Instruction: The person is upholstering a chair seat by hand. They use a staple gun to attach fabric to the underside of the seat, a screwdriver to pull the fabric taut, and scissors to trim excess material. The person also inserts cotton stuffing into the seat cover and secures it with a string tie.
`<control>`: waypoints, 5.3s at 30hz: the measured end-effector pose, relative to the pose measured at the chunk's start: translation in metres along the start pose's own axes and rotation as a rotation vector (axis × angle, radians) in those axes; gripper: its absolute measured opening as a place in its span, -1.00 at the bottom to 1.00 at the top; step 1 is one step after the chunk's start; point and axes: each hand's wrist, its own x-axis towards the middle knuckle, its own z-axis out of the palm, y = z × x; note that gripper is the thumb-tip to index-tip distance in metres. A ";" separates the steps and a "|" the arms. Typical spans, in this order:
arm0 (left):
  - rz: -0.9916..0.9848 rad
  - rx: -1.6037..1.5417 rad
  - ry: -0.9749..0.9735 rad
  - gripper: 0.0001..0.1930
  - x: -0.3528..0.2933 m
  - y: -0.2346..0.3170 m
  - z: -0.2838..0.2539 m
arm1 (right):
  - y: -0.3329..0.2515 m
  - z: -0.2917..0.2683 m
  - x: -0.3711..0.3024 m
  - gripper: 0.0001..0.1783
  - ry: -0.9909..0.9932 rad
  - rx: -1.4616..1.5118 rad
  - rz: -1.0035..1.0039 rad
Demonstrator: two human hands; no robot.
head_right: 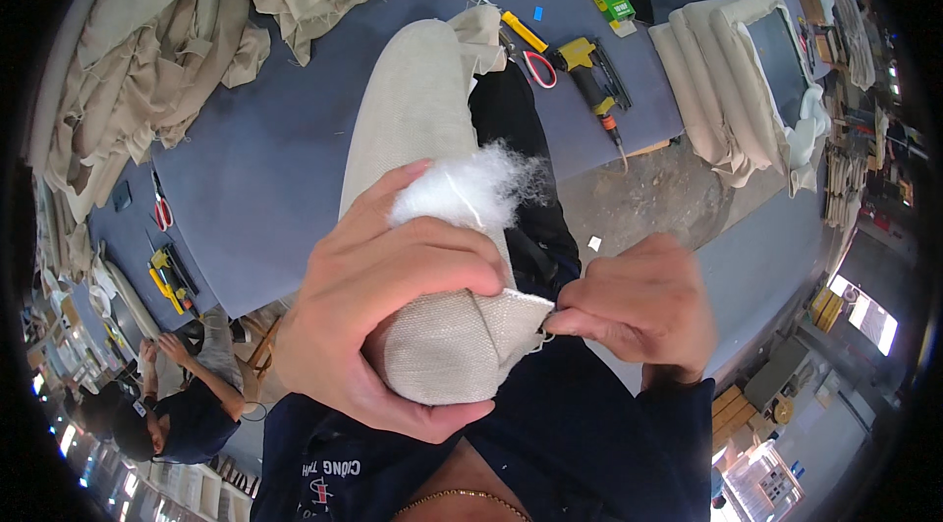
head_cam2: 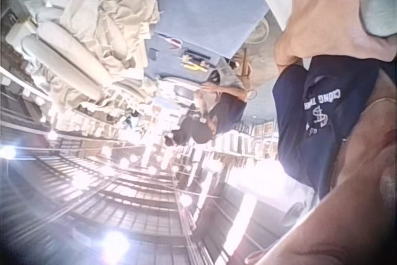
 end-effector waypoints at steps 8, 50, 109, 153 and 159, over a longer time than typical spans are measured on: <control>0.008 0.021 0.032 -0.35 0.000 0.002 0.007 | -0.002 0.006 -0.006 -0.80 0.028 0.008 0.034; -0.254 0.297 0.109 -0.35 -0.014 0.070 0.011 | 0.040 0.061 0.033 -0.71 0.082 0.485 -0.397; -0.078 0.178 0.238 -0.21 -0.034 0.038 -0.012 | 0.010 0.048 0.040 -0.77 0.128 0.189 -0.329; 0.116 0.256 0.500 -0.42 -0.031 0.008 -0.004 | 0.056 0.044 0.035 -0.61 0.424 -0.122 -0.192; 0.149 0.308 0.595 -0.33 -0.060 0.021 -0.005 | 0.052 0.003 0.034 -0.35 0.126 -0.197 -0.113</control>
